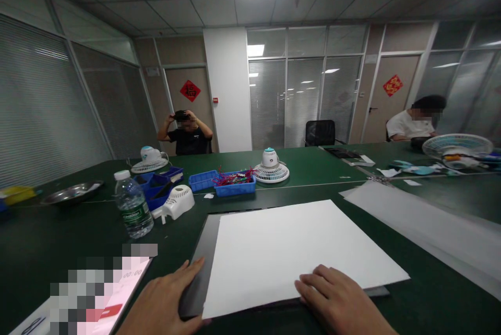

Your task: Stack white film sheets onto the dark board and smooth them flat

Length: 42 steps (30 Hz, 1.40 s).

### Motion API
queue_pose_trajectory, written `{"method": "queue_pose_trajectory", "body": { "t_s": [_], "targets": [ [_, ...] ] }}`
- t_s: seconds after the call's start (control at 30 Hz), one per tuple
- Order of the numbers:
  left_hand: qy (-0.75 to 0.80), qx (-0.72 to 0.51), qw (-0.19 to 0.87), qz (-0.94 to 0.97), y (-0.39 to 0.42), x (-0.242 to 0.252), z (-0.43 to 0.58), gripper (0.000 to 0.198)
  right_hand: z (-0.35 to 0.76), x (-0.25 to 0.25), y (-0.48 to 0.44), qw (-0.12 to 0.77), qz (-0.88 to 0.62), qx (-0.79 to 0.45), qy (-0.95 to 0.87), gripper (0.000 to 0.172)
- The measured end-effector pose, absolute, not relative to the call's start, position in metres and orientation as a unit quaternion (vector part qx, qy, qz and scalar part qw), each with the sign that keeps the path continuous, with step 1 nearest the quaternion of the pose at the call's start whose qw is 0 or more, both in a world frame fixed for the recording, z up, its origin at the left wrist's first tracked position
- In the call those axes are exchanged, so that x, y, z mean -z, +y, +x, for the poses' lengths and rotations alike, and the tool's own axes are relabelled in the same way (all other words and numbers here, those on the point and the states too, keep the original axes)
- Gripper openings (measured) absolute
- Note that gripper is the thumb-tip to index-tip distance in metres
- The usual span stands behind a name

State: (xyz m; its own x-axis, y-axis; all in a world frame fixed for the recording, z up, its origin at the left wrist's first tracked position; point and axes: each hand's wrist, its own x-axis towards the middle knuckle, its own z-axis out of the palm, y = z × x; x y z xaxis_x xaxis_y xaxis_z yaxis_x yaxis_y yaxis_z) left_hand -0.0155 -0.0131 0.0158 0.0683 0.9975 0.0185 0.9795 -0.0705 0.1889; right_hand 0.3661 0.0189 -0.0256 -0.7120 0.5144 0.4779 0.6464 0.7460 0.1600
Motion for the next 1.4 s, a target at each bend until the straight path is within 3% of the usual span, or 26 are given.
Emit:
{"method": "queue_pose_trajectory", "body": {
  "t_s": [0.13,0.33,0.47,0.63,0.77,0.87,0.93,1.07,1.4],
  "targets": [
    [0.66,-0.022,0.075,0.748,-0.013,-0.016,-0.015,0.101,0.369,0.008,0.017,0.183,-0.267,0.096,-0.941,0.041],
    [0.64,-0.025,0.066,0.765,-0.011,-0.01,-0.018,0.059,0.384,-0.009,0.021,0.142,-0.292,-0.022,-0.946,0.046],
    [0.635,-0.039,0.068,0.769,-0.009,-0.008,-0.021,0.061,0.396,-0.001,0.03,0.128,-0.385,-0.075,-0.911,0.047],
    [0.634,-0.035,0.069,0.77,-0.008,-0.012,-0.022,0.065,0.398,0.003,0.032,0.133,-0.36,-0.126,-0.915,0.042],
    [0.633,-0.016,0.069,0.771,-0.007,-0.014,-0.02,0.062,0.427,0.013,0.058,0.151,-0.416,-0.063,-0.894,0.047],
    [0.635,-0.012,0.066,0.77,-0.006,-0.013,-0.019,0.061,0.484,0.028,0.097,0.166,-0.58,0.08,-0.793,0.057],
    [0.636,-0.01,0.069,0.768,-0.006,-0.011,-0.02,0.061,0.529,0.038,0.118,0.119,-0.714,0.15,-0.674,0.07],
    [0.638,-0.019,0.073,0.767,-0.006,-0.009,-0.023,0.059,0.592,0.051,0.132,0.1,-0.803,0.123,-0.574,0.082],
    [0.692,-0.053,0.053,0.718,-0.014,-0.011,-0.018,0.047,0.58,0.056,0.13,0.11,-0.729,0.109,-0.667,0.046]
  ]
}}
